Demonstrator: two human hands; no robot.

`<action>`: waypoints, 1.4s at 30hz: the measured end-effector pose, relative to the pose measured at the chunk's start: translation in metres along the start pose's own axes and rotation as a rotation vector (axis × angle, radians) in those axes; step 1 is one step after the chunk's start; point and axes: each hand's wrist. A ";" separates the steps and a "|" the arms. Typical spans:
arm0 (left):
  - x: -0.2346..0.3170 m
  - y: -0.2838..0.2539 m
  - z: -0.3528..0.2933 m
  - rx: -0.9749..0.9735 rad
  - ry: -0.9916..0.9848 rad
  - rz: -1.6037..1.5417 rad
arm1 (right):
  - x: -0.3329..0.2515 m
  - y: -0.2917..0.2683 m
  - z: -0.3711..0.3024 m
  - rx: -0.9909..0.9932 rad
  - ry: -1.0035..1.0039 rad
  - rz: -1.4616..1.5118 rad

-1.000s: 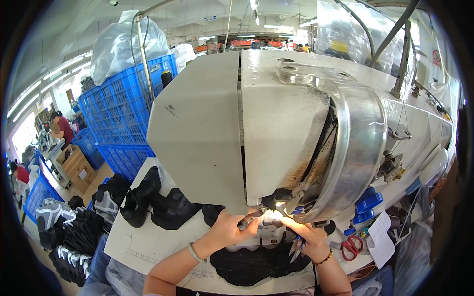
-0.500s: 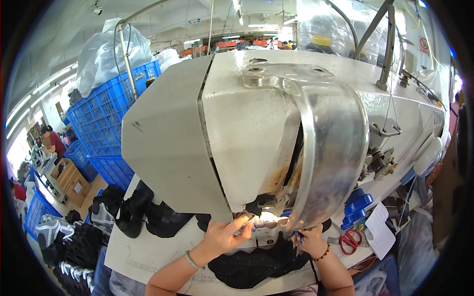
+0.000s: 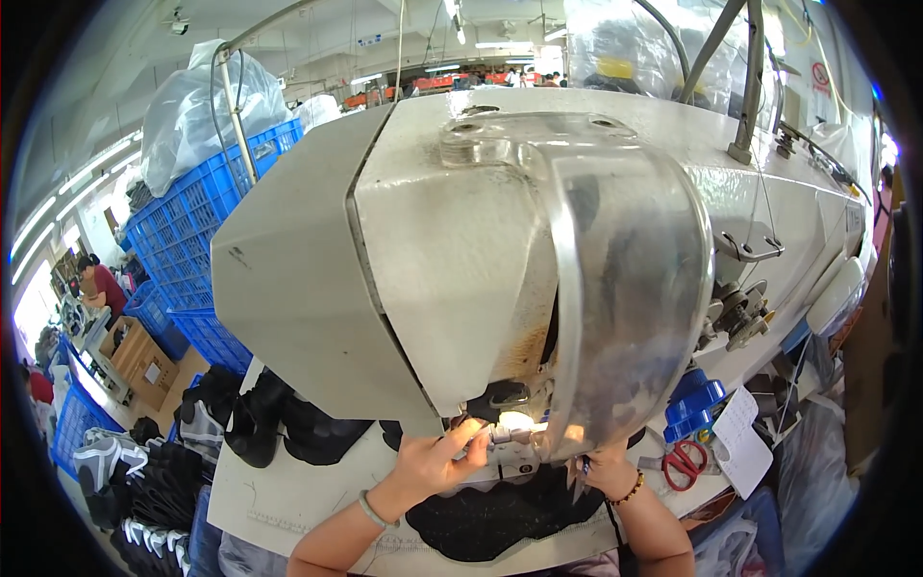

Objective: The person is using an industrial sewing machine to stitch together black leather components for shoes in a manufacturing facility.

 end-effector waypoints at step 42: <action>0.032 -0.131 -0.017 -1.298 -0.574 -0.528 | -0.096 -0.009 0.060 -0.460 -0.009 0.822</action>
Point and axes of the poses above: each hand's wrist, its own z-axis towards the middle knuckle, its own y-axis out of the palm, x = y × z, and after that the axes turned 8 degrees about -y, right-handed
